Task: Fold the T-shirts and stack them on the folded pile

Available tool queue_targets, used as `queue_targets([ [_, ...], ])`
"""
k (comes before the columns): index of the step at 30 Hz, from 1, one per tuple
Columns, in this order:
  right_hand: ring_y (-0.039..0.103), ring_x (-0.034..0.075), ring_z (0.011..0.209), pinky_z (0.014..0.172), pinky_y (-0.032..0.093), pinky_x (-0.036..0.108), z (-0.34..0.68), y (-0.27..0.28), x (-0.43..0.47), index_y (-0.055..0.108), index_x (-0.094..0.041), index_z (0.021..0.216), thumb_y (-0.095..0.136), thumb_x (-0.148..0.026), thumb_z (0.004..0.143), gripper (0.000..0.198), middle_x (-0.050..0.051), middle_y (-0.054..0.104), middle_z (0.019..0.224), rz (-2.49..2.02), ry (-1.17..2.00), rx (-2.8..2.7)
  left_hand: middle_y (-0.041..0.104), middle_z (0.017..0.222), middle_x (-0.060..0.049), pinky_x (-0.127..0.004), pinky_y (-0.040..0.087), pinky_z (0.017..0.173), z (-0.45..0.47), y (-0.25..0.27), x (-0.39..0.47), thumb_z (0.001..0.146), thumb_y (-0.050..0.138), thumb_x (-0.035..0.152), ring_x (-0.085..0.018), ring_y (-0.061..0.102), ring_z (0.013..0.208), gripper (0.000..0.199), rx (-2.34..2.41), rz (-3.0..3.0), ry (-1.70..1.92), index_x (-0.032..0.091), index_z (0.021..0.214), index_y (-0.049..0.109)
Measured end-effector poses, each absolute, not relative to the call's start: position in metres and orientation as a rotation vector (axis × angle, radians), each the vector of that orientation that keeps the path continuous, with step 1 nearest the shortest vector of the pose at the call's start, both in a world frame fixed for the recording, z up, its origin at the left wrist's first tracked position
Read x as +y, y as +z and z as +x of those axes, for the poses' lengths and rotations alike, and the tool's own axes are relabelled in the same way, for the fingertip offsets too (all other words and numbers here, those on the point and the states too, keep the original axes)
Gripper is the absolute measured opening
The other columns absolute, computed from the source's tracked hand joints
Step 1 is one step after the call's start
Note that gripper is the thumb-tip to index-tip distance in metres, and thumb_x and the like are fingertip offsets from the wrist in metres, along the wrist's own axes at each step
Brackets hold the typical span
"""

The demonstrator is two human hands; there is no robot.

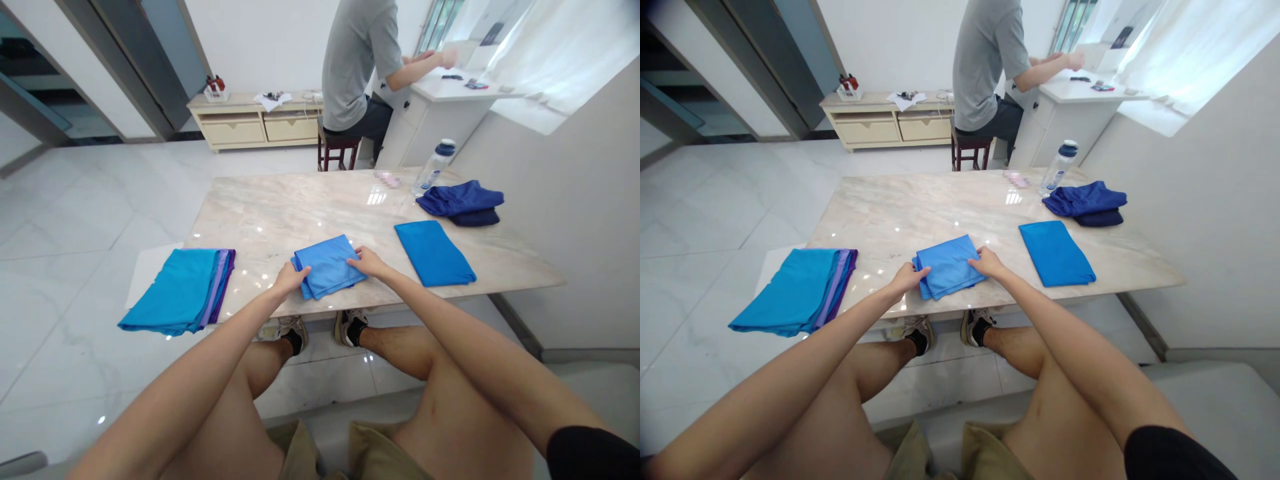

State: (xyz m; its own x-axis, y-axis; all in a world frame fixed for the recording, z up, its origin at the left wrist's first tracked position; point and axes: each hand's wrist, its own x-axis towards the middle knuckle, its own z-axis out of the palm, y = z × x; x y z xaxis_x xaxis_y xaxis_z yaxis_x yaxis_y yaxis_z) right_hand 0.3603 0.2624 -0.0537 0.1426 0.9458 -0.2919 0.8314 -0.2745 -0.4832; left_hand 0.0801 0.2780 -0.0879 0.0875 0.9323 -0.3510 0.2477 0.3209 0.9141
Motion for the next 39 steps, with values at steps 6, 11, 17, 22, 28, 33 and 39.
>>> queue_targets([
  [6,0.077,0.026,0.112,0.086,0.052,0.026,0.356,-0.026,0.255,0.077,-0.015,0.124,0.073,-0.026,0.099,0.028,0.014,0.082,0.123,-2.247,0.718,-1.886,0.08,0.083,-0.011,-0.038,0.059,0.078,0.107,-0.082,0.291,0.055,0.098,0.023,-0.035,0.079,0.094,0.037,1.514,1.096,0.71,0.022,0.08,0.071],
  [11,0.073,0.029,0.114,0.089,0.051,0.031,0.361,0.032,0.224,0.079,-0.019,0.124,0.06,-0.034,0.107,0.029,0.015,0.082,0.12,-2.069,0.29,-1.926,0.082,0.086,-0.012,-0.039,0.06,0.08,0.115,-0.053,0.29,0.056,0.098,0.021,-0.035,0.079,0.095,0.033,1.47,1.135,0.714,0.022,0.078,0.073],
  [17,0.075,0.026,0.101,0.081,0.049,0.029,0.363,0.072,0.217,0.081,-0.019,0.115,0.057,-0.028,0.106,0.027,0.012,0.084,0.112,-1.933,0.323,-1.815,0.084,0.101,-0.011,-0.036,0.06,0.084,0.091,0.012,0.271,0.059,0.098,0.029,-0.034,0.078,0.104,0.036,1.411,1.383,0.789,0.021,0.088,0.078],
  [22,0.076,0.027,0.103,0.079,0.048,0.029,0.347,0.071,0.223,0.082,-0.019,0.114,0.057,-0.023,0.104,0.028,0.012,0.084,0.113,-1.926,0.32,-1.87,0.083,0.094,-0.011,-0.036,0.061,0.073,0.014,0.09,0.235,0.061,0.099,0.044,-0.032,0.079,0.09,0.045,1.498,1.414,0.9,0.019,0.093,0.079],
  [28,0.076,0.028,0.1,0.074,0.046,0.032,0.337,0.066,0.227,0.083,-0.019,0.114,0.053,-0.031,0.106,0.033,0.014,0.084,0.112,-1.935,0.311,-1.981,0.083,0.092,-0.011,-0.032,0.06,0.068,-0.109,0.157,0.155,0.059,0.098,0.045,-0.026,0.077,0.08,0.049,1.759,1.114,1.13,0.016,0.095,0.08],
  [33,0.077,0.031,0.102,0.074,0.048,0.035,0.349,0.045,0.23,0.082,-0.022,0.113,0.054,-0.034,0.105,0.033,0.014,0.083,0.115,-1.953,0.307,-2.054,0.079,0.08,-0.007,-0.027,0.053,0.058,-0.15,0.148,0.123,0.059,0.097,0.036,-0.02,0.071,0.068,0.038,1.872,0.847,1.281,0.015,0.084,0.077],
  [39,0.078,0.033,0.097,0.076,0.051,0.037,0.381,0.012,0.237,0.082,-0.022,0.104,0.055,-0.033,0.102,0.029,0.014,0.084,0.108,-2.03,0.396,-2.103,0.076,0.08,-0.006,-0.028,0.059,0.067,-0.156,0.143,0.172,0.067,0.095,0.023,-0.017,0.071,0.068,0.029,1.728,0.756,1.458,0.015,0.084,0.072],
])
